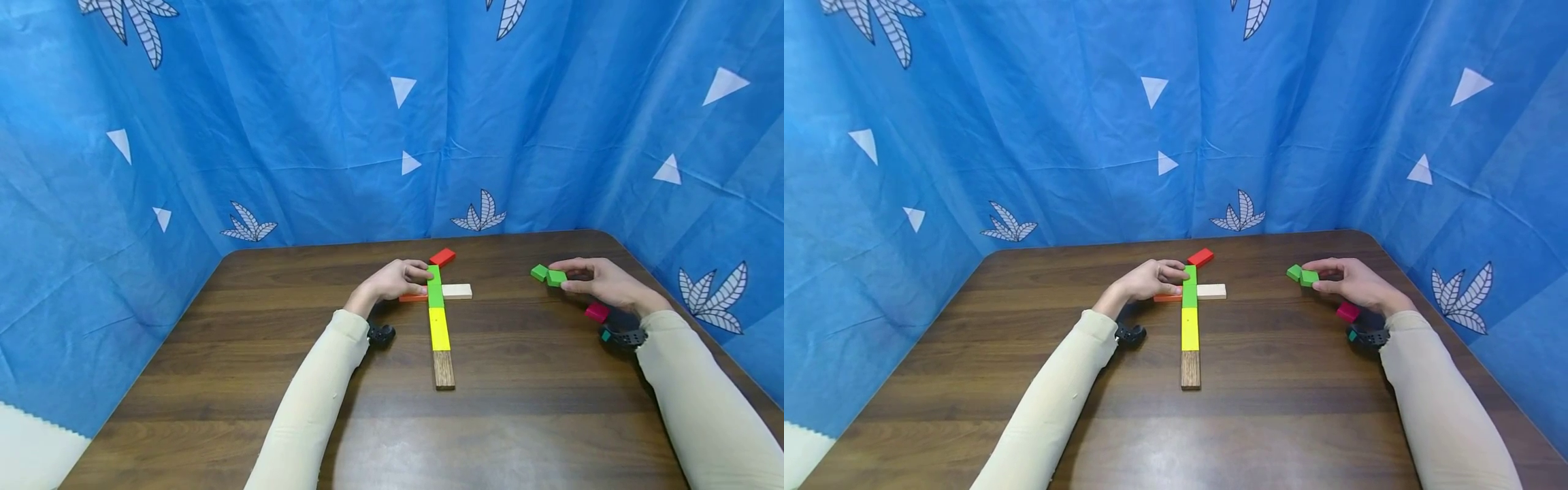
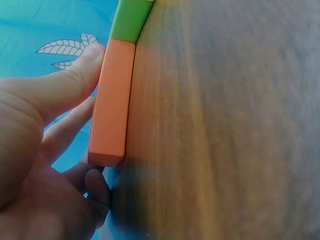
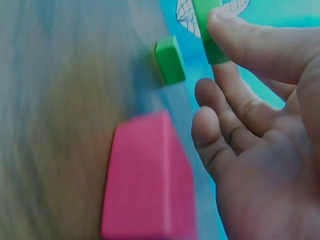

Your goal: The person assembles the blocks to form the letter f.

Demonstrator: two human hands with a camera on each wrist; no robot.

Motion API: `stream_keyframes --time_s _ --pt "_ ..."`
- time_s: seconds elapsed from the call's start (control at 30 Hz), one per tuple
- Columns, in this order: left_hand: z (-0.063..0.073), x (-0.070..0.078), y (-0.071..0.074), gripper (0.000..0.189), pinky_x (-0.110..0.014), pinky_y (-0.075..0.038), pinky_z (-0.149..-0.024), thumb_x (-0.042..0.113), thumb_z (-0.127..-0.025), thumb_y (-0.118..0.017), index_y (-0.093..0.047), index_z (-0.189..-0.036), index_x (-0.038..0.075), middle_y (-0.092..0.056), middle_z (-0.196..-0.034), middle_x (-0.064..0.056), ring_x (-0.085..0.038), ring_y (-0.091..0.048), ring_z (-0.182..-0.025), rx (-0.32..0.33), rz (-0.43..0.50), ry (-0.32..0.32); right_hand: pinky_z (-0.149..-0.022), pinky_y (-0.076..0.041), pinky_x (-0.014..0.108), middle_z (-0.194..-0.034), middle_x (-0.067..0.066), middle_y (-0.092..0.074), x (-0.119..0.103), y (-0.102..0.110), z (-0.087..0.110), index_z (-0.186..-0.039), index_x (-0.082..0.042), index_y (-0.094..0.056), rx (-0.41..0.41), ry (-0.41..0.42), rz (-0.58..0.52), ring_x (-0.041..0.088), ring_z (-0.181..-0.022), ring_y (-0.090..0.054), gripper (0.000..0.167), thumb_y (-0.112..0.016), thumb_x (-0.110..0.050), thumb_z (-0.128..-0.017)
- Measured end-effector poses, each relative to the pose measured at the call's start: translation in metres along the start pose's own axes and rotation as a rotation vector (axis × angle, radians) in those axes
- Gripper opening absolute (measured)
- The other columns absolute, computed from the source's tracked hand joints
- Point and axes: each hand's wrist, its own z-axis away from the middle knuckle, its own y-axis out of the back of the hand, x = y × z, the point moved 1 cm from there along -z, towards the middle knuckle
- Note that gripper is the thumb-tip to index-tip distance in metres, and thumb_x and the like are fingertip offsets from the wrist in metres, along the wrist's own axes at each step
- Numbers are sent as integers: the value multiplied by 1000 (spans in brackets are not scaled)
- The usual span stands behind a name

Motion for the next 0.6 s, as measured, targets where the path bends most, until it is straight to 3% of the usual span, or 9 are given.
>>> stream_keyframes --time_s 0.1,0.37,0.5,0.6 --pt "0 -1 1 46 -44 -38 -121 21 -95 -75 -67 -140 18 -48 -159 -4 -28 -37 -151 -5 -11 -2 -94 -53 31 -145 21 -54 -10 -3 -2 -149 -10 -54 5 -2 -3 33 -122 -56 54 -65 -34 -102" --pt "0 0 2 46 -44 -37 -121 21 -95 -75 -67 -140 18 -47 -160 -4 -28 -36 -152 -8 -22 1 -108 -40 68 -153 21 -47 -28 -12 -10 -153 -11 -49 22 10 -55 43 -131 -51 56 -65 -31 -102" --pt "0 0 2 45 -45 -36 -121 20 -95 -75 -67 -139 17 -47 -159 -4 -28 -36 -151 -5 -10 5 -111 -33 74 -159 21 -40 -35 -14 -14 -157 -18 -45 23 -7 -66 46 -137 -46 59 -63 -36 -103" --pt "0 0 2 45 -45 -36 -121 20 -95 -75 -67 -139 18 -48 -159 -4 -28 -36 -151 -6 -4 6 -110 -37 71 -156 20 -43 -40 -17 -17 -156 -21 -46 27 -13 -64 45 -134 -48 58 -62 -39 -103"
